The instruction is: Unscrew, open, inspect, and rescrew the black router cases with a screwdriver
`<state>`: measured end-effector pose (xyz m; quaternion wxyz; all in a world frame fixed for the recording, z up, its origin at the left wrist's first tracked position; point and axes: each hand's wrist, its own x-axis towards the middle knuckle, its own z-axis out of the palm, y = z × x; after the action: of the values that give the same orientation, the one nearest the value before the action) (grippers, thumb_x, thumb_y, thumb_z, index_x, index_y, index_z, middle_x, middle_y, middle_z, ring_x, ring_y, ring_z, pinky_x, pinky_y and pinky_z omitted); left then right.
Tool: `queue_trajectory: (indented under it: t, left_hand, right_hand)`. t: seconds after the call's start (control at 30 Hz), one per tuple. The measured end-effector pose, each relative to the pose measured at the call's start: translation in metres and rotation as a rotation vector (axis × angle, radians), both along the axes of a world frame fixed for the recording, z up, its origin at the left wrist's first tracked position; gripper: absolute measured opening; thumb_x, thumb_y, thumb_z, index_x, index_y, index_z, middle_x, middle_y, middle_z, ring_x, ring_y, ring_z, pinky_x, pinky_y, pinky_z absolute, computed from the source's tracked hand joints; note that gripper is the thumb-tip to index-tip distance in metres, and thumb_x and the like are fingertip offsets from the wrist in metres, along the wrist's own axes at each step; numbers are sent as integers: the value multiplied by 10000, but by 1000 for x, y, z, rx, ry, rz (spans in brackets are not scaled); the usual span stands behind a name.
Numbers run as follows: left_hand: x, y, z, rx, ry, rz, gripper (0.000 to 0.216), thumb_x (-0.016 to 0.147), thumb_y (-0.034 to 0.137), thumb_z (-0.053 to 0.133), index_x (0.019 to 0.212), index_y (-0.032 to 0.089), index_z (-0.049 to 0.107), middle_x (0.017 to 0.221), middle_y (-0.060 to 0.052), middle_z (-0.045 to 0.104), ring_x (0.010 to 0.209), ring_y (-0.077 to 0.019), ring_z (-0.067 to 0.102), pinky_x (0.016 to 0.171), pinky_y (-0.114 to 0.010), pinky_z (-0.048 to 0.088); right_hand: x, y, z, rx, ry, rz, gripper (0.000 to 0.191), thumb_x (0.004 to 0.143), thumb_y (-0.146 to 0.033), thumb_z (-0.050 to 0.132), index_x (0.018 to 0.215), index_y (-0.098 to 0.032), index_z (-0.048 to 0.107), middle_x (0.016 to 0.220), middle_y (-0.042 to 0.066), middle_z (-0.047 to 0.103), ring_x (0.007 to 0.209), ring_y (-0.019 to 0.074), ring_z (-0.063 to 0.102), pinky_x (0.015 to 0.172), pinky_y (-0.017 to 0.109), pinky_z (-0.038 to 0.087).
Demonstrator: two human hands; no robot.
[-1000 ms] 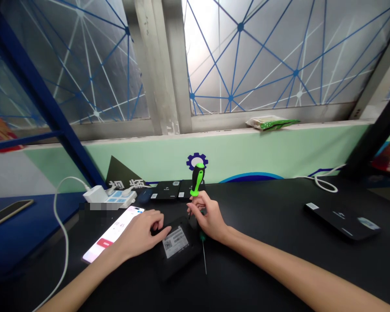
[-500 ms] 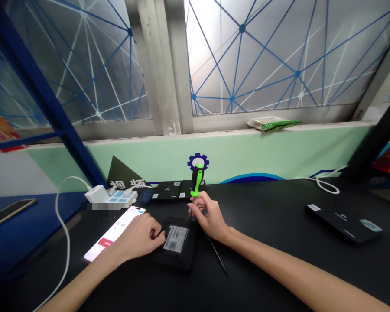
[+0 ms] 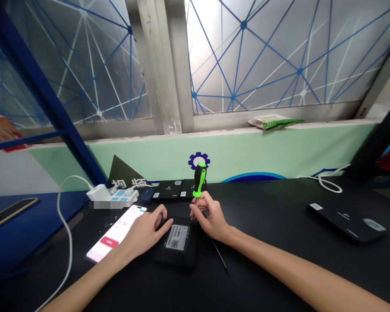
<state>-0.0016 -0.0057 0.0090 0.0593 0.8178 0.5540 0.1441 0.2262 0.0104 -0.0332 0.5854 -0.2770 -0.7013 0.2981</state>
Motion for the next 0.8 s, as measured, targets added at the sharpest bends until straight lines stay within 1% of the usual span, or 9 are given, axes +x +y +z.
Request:
queue_trajectory:
  t: [0.03, 0.07, 0.1, 0.13, 0.23, 0.33, 0.47, 0.67, 0.8]
  left_hand:
    - [0, 0, -1, -9, -11, -15, 250, 952, 438, 474, 1041, 238, 593, 570, 51, 533, 546, -190, 553, 521, -251, 277]
    - [1, 0, -1, -19, -15, -40, 277, 963, 436, 461, 1136, 245, 563, 583, 53, 546, 556, -196, 568, 527, -251, 289]
    - [1, 0, -1, -26, -12, -69, 290, 976, 432, 441, 1180, 254, 547, 600, 50, 561, 570, -199, 582, 536, -253, 300]
    - [1, 0, -1, -29, -4, -93, 287, 990, 427, 418, 1185, 263, 551, 621, 43, 579, 589, -202, 596, 546, -256, 311]
    - [1, -1, 0, -18, 31, -110, 275, 1009, 416, 379, 1103, 270, 592, 672, 15, 620, 641, -214, 624, 566, -263, 331]
    - [2, -2, 2, -2, 64, -77, 255, 1001, 408, 394, 1044, 257, 595, 669, 6, 618, 635, -221, 624, 553, -263, 332]
    - [3, -3, 2, 14, 73, -67, 248, 994, 406, 402, 968, 244, 588, 672, -2, 619, 625, -218, 618, 546, -264, 340]
    - [3, -3, 3, 14, 77, -86, 256, 997, 400, 382, 961, 243, 580, 660, -2, 619, 611, -212, 613, 557, -274, 345]
    - [2, -3, 2, 12, 75, -95, 253, 1003, 391, 376, 965, 246, 579, 678, -3, 628, 631, -217, 617, 566, -275, 350]
  right_hand:
    - [0, 0, 0, -1, -8, 7, 123, 986, -319, 547, 997, -208, 495, 675, -7, 648, 553, 136, 623, 544, 249, 517]
    - [0, 0, -1, -1, -17, 14, 122, 986, -318, 546, 997, -208, 495, 676, -7, 646, 555, 136, 624, 543, 248, 518]
    - [0, -1, -1, 2, -26, 19, 121, 987, -317, 545, 993, -207, 496, 677, -6, 644, 558, 137, 625, 543, 247, 518]
    - [0, -1, -1, 8, -35, 23, 118, 988, -316, 542, 989, -208, 496, 677, -5, 643, 560, 138, 626, 543, 247, 519]
    - [0, -1, 1, 40, -67, 14, 105, 990, -307, 533, 969, -210, 500, 686, 2, 643, 568, 140, 632, 548, 249, 521]
    - [0, -2, 3, 89, -102, -8, 87, 989, -289, 533, 953, -215, 504, 705, 10, 654, 593, 146, 648, 583, 261, 528]
    - [1, -2, 3, 122, -144, -10, 92, 991, -280, 521, 923, -222, 499, 730, 25, 674, 627, 157, 664, 608, 267, 537]
    - [2, -2, 1, 141, -157, -39, 95, 990, -274, 515, 913, -220, 510, 725, 22, 665, 632, 158, 666, 612, 260, 532]
    - [1, -2, 4, 140, -190, -18, 96, 989, -286, 517, 923, -216, 518, 713, 17, 657, 615, 153, 655, 601, 254, 527]
